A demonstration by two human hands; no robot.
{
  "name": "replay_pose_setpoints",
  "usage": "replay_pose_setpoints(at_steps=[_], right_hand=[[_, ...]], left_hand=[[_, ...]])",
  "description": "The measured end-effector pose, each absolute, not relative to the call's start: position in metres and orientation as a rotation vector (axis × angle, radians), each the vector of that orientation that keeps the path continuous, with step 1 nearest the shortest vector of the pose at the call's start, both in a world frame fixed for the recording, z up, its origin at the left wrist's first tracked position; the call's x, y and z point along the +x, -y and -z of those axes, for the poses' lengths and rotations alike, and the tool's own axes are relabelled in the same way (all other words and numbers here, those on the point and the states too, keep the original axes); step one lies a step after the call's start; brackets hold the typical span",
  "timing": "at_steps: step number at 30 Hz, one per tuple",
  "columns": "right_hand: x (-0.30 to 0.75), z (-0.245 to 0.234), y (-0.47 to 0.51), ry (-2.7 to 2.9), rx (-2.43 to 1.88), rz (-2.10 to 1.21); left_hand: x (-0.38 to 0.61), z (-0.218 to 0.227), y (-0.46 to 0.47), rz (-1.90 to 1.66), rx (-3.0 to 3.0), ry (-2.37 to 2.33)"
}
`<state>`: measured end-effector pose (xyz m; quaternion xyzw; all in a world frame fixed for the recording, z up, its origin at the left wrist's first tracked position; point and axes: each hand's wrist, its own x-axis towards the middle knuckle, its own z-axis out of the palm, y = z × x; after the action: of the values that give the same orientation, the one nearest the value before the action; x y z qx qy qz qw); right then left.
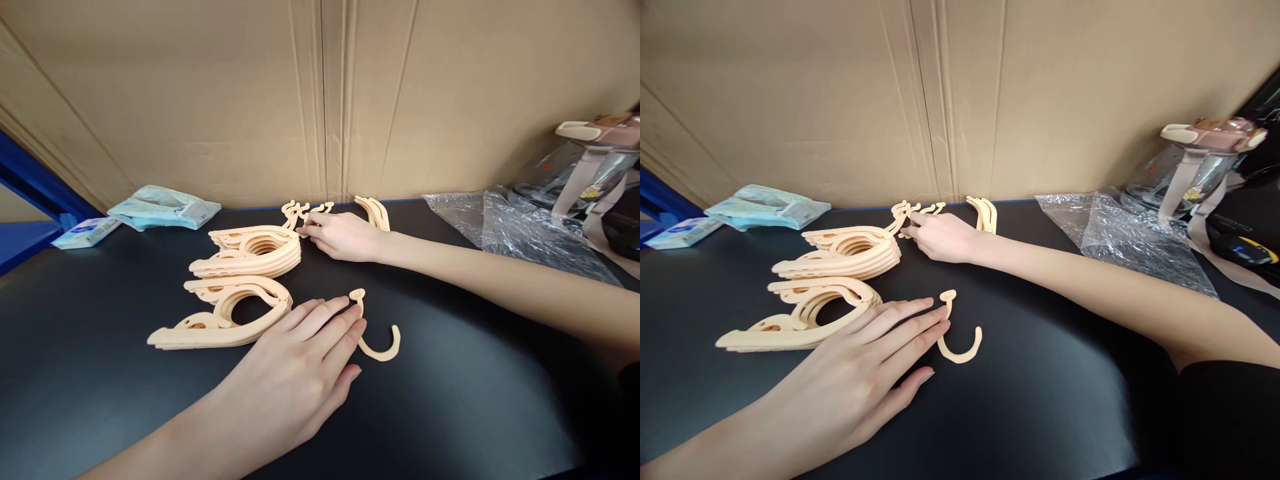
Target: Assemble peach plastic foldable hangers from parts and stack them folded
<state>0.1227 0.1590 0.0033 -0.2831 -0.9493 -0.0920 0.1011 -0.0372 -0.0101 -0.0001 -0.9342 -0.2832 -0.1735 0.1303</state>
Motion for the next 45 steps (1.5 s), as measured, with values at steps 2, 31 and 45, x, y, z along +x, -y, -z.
replay_pose_setpoints(at_steps=[2, 31, 45], right_hand=[[0.125, -0.003, -0.158, 2.795, -0.827, 0.260], [0.182, -0.002, -0.103, 2.695, -0.675, -0.157], [0.246, -0.007, -0.027, 2.611, -0.622, -0.528]], left_hand=[[-0.037, -0.001, 0.010, 0.494, -2.715, 0.815], [-0.036, -0.006, 0.018, 0.530, -2.665, 0.580], [-0.018, -0.009, 0.011, 0.487, -2.568, 0.646]])
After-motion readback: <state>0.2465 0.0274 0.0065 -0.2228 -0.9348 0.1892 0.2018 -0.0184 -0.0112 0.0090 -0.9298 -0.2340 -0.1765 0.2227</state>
